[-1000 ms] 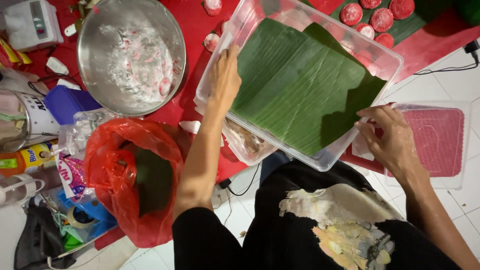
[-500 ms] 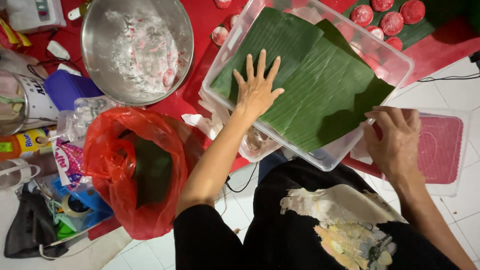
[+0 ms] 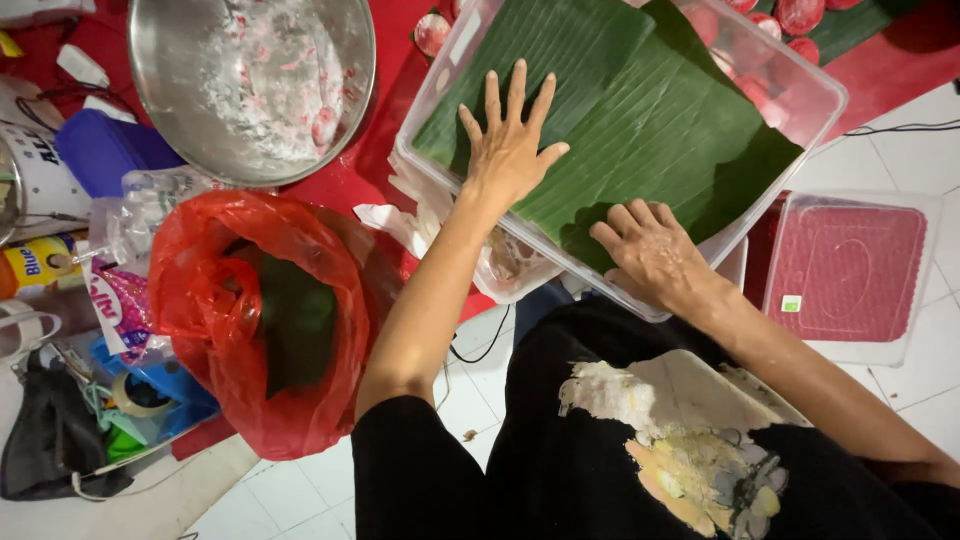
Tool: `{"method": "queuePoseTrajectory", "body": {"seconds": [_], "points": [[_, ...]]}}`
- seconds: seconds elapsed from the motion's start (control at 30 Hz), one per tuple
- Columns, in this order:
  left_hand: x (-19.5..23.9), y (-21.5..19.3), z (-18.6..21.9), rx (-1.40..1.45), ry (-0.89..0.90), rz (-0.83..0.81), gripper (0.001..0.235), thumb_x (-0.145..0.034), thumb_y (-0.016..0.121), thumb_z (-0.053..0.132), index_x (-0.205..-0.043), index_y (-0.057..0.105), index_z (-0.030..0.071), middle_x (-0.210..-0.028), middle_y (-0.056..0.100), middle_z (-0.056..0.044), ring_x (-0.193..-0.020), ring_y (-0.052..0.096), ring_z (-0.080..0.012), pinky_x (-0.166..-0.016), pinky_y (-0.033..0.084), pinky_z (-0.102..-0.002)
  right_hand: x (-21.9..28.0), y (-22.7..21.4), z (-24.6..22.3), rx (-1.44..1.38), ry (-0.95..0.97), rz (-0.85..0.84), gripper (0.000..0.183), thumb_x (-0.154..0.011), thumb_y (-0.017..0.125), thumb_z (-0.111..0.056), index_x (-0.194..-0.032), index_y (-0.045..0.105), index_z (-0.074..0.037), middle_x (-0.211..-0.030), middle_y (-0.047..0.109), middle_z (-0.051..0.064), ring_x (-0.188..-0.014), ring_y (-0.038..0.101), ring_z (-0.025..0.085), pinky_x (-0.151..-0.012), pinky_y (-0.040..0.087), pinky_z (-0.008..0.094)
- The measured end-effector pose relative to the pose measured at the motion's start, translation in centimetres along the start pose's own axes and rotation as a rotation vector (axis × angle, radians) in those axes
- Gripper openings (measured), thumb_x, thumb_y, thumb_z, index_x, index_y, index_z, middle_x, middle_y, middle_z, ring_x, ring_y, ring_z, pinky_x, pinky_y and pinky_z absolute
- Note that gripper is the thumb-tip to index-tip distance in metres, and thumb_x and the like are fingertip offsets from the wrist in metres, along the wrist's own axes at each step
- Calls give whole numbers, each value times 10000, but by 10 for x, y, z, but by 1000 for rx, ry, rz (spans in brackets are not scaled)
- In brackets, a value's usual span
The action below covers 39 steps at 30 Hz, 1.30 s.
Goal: The person takes green banana leaves from a red plastic bag and places them into a clear plastic container. They then arrange small, round, red food items in a row on top of the banana leaves inside the container.
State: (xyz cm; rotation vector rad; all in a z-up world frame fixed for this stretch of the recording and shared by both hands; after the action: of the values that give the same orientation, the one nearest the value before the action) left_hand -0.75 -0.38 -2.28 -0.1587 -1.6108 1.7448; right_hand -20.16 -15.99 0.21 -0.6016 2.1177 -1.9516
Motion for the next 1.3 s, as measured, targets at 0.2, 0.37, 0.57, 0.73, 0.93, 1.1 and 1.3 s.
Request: {"method": "queuePoseTrajectory", "body": {"seconds": [0.2,0.37,0.57,0.73,0.93,1.1,1.3], "points": [[-2,1,-4,0,12,18,884,-1135,581,602,-1687,-14,252,-1706,-153,-143,-1563,-81,-484,-1159,116,-818,-2,2,0,66,31,121,217,-864,507,42,-950,470,-154,-891,386,34,-790,360,191,-718,310,353],[-6,5,-13,1,-7,-23,939,-1126,605,629,-1685,-57,267,-1695,-200,-142,-1563,-123,-456,-1171,88,-810,6,11,17,-17,28,-34,401,-770,636,78,-1083,640,-173,-913,522,34,-840,498,232,-768,410,387],[-4,0,-17,9,13,-32,988,-1110,652,606,-1680,-81,270,-1690,-226,-142,-1573,-135,-443,-1173,67,-809,12,9,28,14,8,-1,400,-705,594,111,-933,658,-211,-837,429,8,-821,444,227,-717,341,385],[2,-12,-12,53,-7,-138,1179,-994,780,625,-1669,-124,286,-1672,-289,-131,-1554,-214,-434,-1161,5,-815,-3,-7,56,-199,550,-74,831,-799,811,-358,-1539,469,-199,-1565,361,250,-1473,247,478,-1007,357,813],[2,-13,-9,35,5,-193,1153,-973,767,635,-1667,-117,374,-1639,-349,-111,-1535,-258,-433,-1149,-10,-835,-14,-27,74,-415,423,-128,783,-801,821,-208,-1483,438,-183,-1617,239,195,-1532,122,452,-1001,280,889],[5,-18,-7,26,18,-210,1160,-959,765,633,-1669,-114,370,-1640,-349,-100,-1531,-268,-419,-1146,-10,-832,-26,-29,93,-463,368,-171,758,-805,809,-164,-1485,478,-200,-1621,256,178,-1569,97,383,-1079,157,862],[7,-20,-3,-20,-20,-233,1233,-920,754,693,-1650,-172,332,-1652,-339,-112,-1546,-242,-423,-1149,29,-829,-28,-42,120,-371,471,164,630,-931,760,-119,-1481,490,30,-1392,494,313,-1272,489,476,-1045,442,610]]}}
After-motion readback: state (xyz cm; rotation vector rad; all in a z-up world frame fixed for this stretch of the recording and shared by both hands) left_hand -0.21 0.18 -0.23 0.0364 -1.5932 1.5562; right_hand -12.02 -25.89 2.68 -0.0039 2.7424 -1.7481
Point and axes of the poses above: each hand's wrist, its own x-axis away from the middle knuckle, its own y-axis out of the palm, z = x × y, the point moved 2 cm from there along -x, towards the middle knuckle
